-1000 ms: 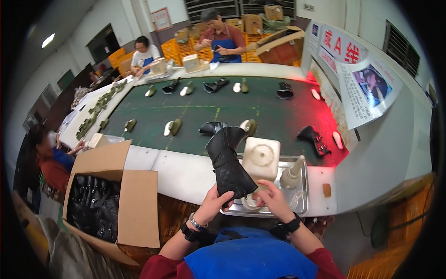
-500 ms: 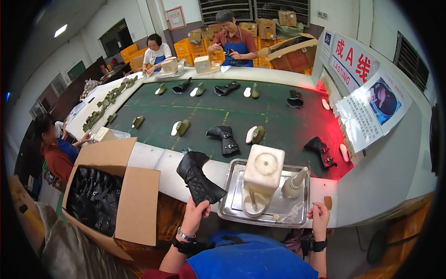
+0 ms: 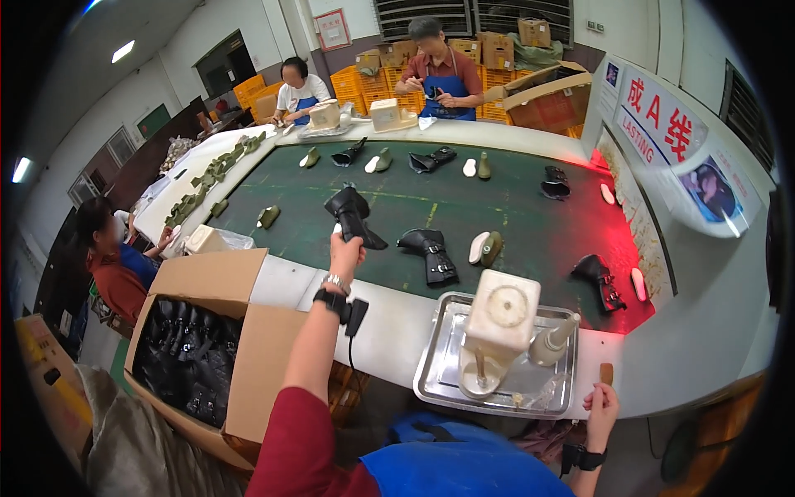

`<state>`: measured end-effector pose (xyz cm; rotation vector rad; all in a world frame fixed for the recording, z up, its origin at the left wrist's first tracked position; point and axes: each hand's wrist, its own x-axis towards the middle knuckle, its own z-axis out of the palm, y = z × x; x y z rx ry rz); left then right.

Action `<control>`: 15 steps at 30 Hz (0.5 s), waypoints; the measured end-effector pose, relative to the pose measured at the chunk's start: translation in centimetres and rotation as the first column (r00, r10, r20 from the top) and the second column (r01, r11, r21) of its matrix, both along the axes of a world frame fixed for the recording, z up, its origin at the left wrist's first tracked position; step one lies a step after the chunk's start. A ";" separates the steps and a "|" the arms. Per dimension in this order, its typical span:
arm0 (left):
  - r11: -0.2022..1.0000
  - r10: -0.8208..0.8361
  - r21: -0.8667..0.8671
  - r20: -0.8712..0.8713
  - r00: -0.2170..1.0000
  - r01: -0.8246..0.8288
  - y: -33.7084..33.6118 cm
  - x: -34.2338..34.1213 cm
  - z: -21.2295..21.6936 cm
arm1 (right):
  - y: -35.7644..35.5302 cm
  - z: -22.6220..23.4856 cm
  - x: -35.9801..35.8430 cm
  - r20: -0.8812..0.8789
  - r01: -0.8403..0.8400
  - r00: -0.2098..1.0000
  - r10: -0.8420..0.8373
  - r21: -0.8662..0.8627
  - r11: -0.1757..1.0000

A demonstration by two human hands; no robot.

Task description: Applying glue to the interior and exterior of black boots using a brush and a glue container on a factory assembly line.

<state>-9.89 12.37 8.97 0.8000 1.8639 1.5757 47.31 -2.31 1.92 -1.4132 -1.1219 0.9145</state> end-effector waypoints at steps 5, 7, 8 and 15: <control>0.895 0.156 -0.201 -0.694 0.703 -0.398 4.7 -9.7 -1.4 | -0.8 -0.1 0.7 0.133 0.146 0.981 -0.141 -0.033 0.989; 0.832 0.091 -0.297 -0.759 0.644 -0.468 5.6 -12.4 -1.3 | -2.0 -0.2 1.2 0.187 0.206 0.963 -0.195 -0.038 0.978; 0.809 0.066 -0.319 -0.785 0.616 -0.493 5.9 -14.0 -1.7 | -2.4 -0.2 1.3 0.226 0.236 0.949 -0.221 -0.039 0.971; 0.738 -0.061 -0.363 -0.875 0.480 -0.569 8.7 -26.6 -9.4 | -5.8 -0.7 0.5 0.362 0.439 0.859 -0.363 -0.156 0.885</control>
